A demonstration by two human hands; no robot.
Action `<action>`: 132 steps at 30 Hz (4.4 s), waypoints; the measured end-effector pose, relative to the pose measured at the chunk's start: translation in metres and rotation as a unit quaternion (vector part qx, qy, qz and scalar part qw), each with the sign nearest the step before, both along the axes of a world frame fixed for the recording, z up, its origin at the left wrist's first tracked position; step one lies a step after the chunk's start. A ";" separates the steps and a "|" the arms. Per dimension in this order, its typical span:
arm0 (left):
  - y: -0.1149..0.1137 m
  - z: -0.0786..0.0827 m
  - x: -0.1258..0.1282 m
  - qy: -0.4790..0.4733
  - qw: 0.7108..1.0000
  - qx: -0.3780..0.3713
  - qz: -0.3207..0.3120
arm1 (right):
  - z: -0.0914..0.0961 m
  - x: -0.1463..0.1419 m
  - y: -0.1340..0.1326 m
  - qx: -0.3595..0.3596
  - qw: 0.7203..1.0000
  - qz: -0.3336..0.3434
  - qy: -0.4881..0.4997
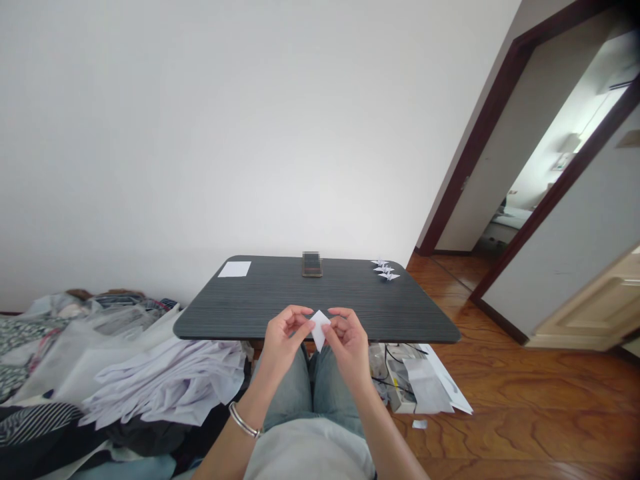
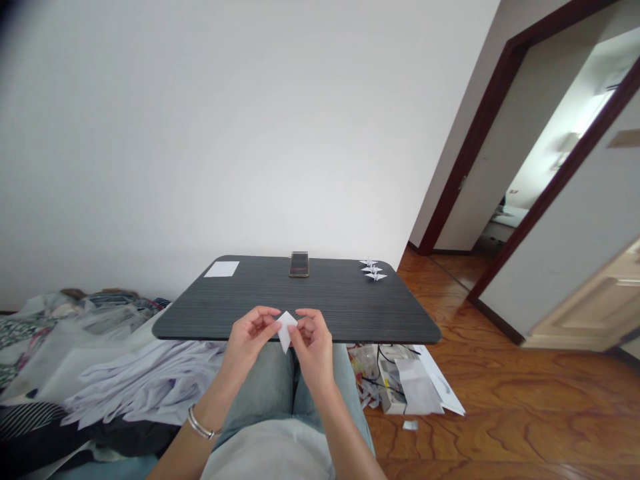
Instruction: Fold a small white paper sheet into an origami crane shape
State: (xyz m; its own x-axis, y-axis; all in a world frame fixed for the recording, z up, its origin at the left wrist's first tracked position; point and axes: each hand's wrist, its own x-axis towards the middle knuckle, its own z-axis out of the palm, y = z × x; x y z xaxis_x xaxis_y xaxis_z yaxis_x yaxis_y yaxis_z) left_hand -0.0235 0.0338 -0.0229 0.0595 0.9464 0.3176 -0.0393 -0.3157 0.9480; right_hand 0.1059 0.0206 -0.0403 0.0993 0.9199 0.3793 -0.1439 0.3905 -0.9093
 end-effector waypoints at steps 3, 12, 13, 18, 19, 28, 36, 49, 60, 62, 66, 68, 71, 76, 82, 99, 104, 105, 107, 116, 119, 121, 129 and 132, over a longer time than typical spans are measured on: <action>-0.003 0.002 0.001 0.009 1.000 0.004 -0.003 | 0.000 0.001 0.000 0.014 1.000 -0.014 -0.010; -0.004 0.005 0.006 -0.040 0.999 0.005 0.027 | 0.002 0.002 0.002 -0.042 0.996 0.056 0.046; -0.004 0.005 0.006 -0.044 0.998 0.010 0.038 | 0.002 0.001 0.002 -0.060 0.994 0.083 0.044; -0.003 0.004 0.005 -0.051 0.997 0.013 0.054 | -0.001 0.000 0.003 -0.095 0.989 0.108 0.045; -0.003 0.004 0.005 -0.049 0.998 0.005 0.043 | -0.001 0.000 0.003 -0.091 0.990 0.098 0.048; -0.002 -0.001 0.006 -0.061 0.997 -0.010 0.041 | 0.000 0.003 0.003 -0.096 0.985 0.126 0.071; -0.001 0.000 0.006 -0.064 0.996 -0.013 0.055 | -0.002 0.003 0.004 -0.128 0.977 0.161 0.054; -0.001 0.001 0.007 -0.055 0.998 -0.022 0.026 | -0.002 0.001 0.005 -0.120 0.982 0.142 0.011; -0.001 -0.003 0.007 -0.059 0.997 -0.007 0.043 | -0.005 0.003 0.004 -0.116 0.979 0.169 -0.017; -0.001 -0.003 0.006 -0.062 0.997 -0.001 0.047 | -0.007 0.005 0.005 -0.113 0.975 0.187 -0.024; 0.001 0.000 0.001 -0.071 0.995 0.007 0.071 | -0.008 0.010 0.006 -0.067 0.980 0.188 -0.019; 0.000 0.002 0.000 -0.077 0.995 -0.003 0.059 | -0.007 0.011 0.006 -0.032 0.989 0.147 0.006; -0.002 0.003 0.002 -0.074 0.997 -0.023 0.016 | -0.004 0.013 0.006 0.005 0.993 0.110 0.031; -0.005 0.005 0.005 -0.075 0.996 -0.033 -0.023 | -0.002 0.013 0.006 0.012 0.991 0.130 0.040; -0.005 0.004 0.004 -0.052 0.998 -0.024 -0.030 | 0.003 0.014 0.002 0.000 0.989 0.137 0.053; -0.004 0.000 0.002 -0.027 0.999 -0.005 -0.035 | 0.005 0.016 0.001 -0.030 0.985 0.161 0.052; -0.003 -0.003 0.001 -0.006 0.999 0.003 -0.044 | 0.004 0.015 0.003 -0.034 0.984 0.164 0.058; -0.003 -0.004 0.001 -0.003 0.999 0.006 -0.044 | 0.004 0.015 0.003 -0.038 0.986 0.155 0.057; -0.003 -0.003 0.002 0.004 0.999 0.008 -0.045 | 0.004 0.014 0.004 -0.043 0.989 0.129 0.055; 0.000 0.001 -0.007 0.060 0.996 0.035 -0.062 | -0.003 0.017 0.009 -0.034 0.996 0.067 0.042; 0.003 0.002 -0.012 0.067 0.995 0.059 -0.050 | -0.005 0.019 0.010 -0.037 0.996 0.077 0.022; 0.005 0.003 -0.013 0.069 0.994 0.066 -0.046 | -0.005 0.020 0.009 -0.039 0.995 0.088 0.017; 0.000 0.002 -0.003 0.040 0.998 0.029 -0.025 | 0.002 0.015 0.006 -0.039 0.996 0.063 0.053; -0.001 0.000 0.002 -0.003 1.000 0.000 -0.022 | 0.002 0.013 0.006 -0.039 0.997 0.038 0.060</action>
